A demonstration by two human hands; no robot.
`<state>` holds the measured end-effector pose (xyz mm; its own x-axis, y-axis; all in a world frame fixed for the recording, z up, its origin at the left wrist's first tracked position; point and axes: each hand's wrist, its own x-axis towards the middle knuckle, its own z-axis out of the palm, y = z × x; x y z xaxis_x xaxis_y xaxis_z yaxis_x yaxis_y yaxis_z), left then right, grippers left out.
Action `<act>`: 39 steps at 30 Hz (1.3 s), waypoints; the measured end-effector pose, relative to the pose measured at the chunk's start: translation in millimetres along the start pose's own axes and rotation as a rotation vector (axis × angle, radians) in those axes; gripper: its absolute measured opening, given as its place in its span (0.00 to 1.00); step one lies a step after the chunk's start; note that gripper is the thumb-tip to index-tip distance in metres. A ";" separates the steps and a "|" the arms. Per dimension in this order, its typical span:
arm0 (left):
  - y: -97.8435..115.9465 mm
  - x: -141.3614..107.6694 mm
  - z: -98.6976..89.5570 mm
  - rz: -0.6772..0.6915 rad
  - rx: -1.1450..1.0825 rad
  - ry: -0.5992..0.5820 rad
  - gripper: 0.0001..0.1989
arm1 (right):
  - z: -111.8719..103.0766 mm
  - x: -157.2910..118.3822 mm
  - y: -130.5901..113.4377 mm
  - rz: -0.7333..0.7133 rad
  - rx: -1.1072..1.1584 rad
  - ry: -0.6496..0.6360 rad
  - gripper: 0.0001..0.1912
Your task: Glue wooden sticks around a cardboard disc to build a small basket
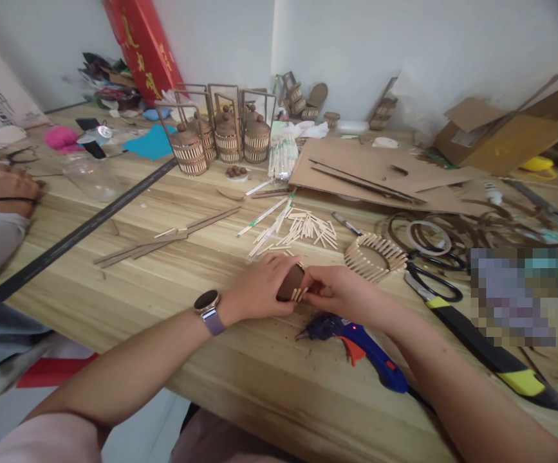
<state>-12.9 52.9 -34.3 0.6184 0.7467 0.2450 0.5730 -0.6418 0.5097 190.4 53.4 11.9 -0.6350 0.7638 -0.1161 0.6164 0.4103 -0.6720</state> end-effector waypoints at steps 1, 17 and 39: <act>-0.2 0.0 0.2 0.002 0.005 0.000 0.37 | 0.0 -0.1 -0.5 -0.008 -0.006 0.002 0.03; 2.5 1.2 -1.7 0.003 0.013 -0.005 0.35 | 0.8 0.3 2.1 -0.150 -0.073 0.005 0.04; 9.9 1.0 5.9 -0.029 0.066 0.021 0.34 | -10.7 -4.7 -10.3 -0.091 -0.374 0.005 0.11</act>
<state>-3.4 46.2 -33.9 0.5903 0.7681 0.2483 0.6249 -0.6295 0.4618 192.0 50.9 27.2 -0.6936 0.7175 -0.0642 0.6852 0.6297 -0.3660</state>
